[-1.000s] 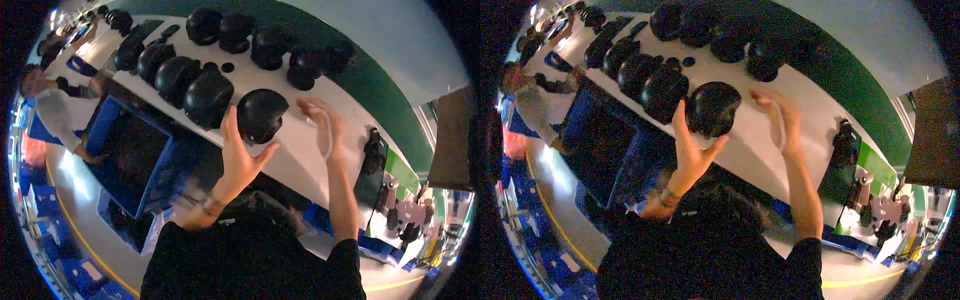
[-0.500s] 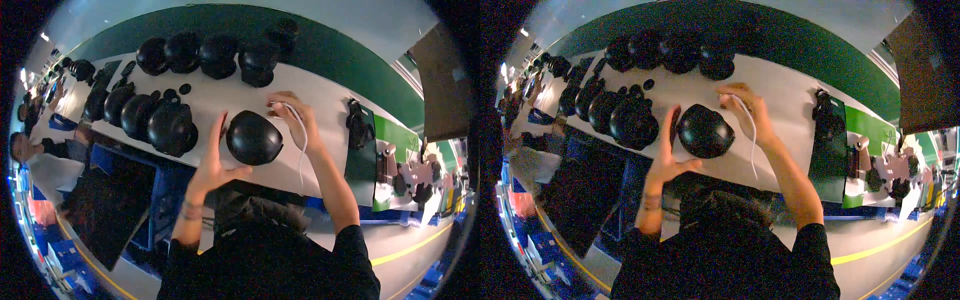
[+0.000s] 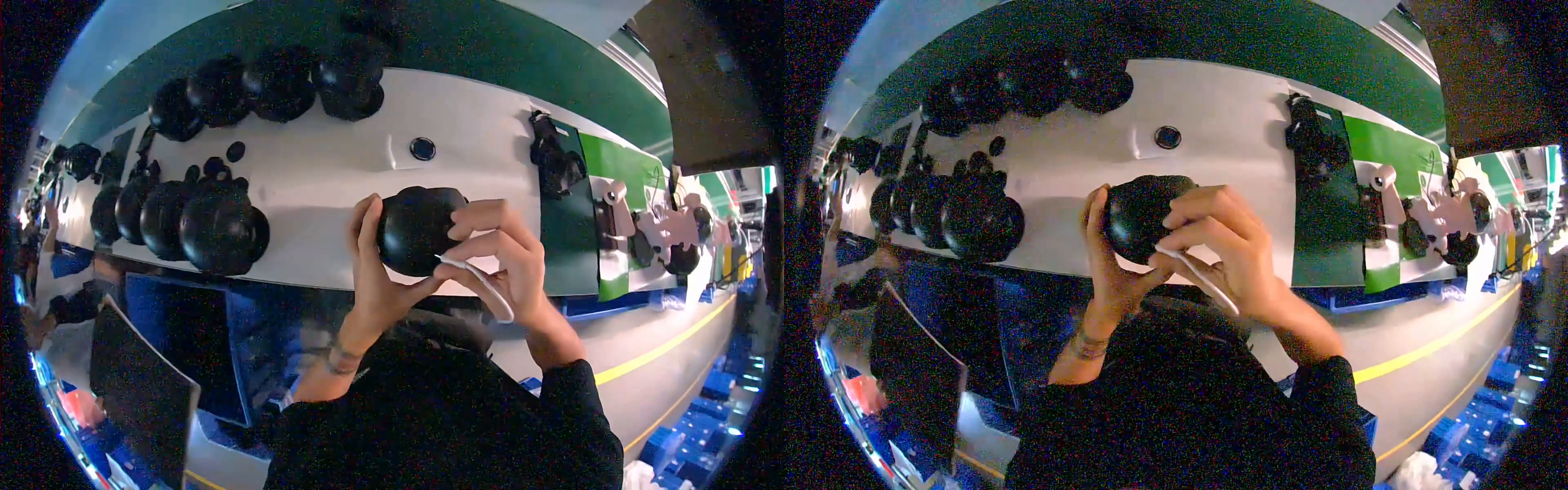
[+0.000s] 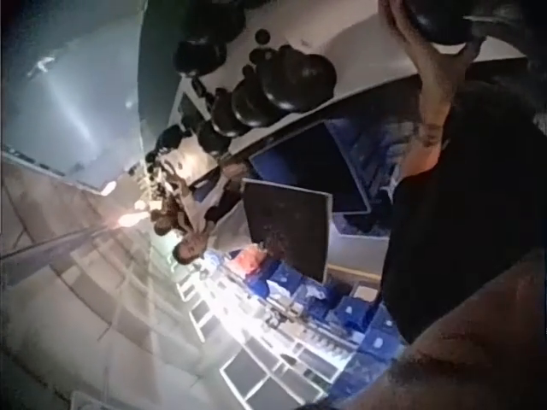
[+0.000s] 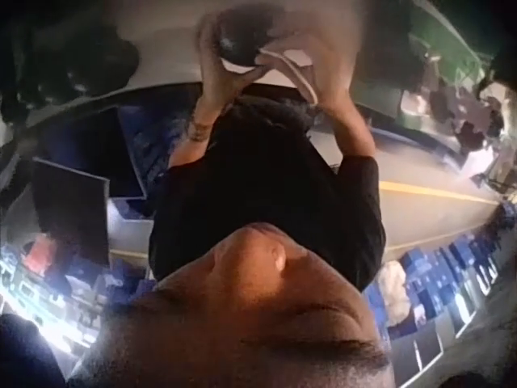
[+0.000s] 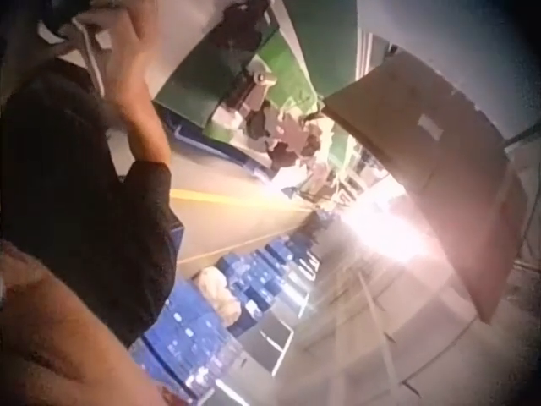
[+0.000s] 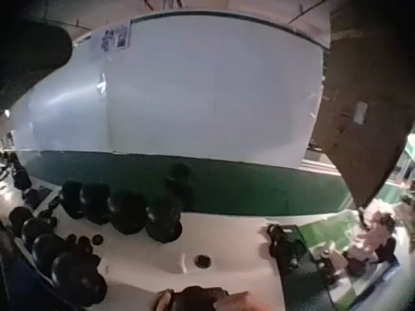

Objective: Testing security cameras by connecting them to power and verifying the lens focus against a calibration pattern.

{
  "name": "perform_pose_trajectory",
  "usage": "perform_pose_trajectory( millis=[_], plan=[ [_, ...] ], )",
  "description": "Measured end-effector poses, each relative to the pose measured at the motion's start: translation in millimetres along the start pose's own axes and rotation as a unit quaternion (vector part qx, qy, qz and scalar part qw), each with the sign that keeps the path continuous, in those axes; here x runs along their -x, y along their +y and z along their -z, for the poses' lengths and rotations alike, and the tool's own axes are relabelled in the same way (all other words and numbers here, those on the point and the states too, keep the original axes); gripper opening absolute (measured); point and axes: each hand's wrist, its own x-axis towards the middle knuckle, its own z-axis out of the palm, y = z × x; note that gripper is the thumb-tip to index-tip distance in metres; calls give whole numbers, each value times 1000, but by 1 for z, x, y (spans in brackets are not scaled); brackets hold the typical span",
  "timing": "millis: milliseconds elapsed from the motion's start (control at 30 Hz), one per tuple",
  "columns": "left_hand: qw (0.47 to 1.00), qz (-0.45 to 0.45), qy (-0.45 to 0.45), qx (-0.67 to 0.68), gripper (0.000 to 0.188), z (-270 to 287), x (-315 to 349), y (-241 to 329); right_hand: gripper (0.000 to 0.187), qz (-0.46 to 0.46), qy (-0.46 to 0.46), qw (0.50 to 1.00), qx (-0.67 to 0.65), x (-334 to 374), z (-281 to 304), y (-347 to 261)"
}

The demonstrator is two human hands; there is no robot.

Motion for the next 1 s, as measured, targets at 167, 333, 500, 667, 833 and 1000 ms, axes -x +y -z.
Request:
perform_pose_trajectory(
  millis=[167,333,500,667,833,1000],
  plan=[
    [999,-19,4,-29,114,-6,-3,3,30,-22,8,999,28,-6,-1,-2],
    [999,-19,8,-31,115,-8,-3,1,28,-43,-9,997,61,-14,3,-6],
    [999,-17,-9,-36,115,-7,-4,1,27,-11,-41,992,118,-29,8,-16],
    [998,-43,-22,-29,115,-9,-8,-1,22,-40,-90,979,180,-37,14,-25],
    [998,-44,-28,-22,118,-10,-11,-4,22,-52,-107,975,188,-40,14,-18],
    [999,-32,-34,-1,117,-10,-14,-8,23,-50,-99,979,171,-35,11,-10]
  ],
)
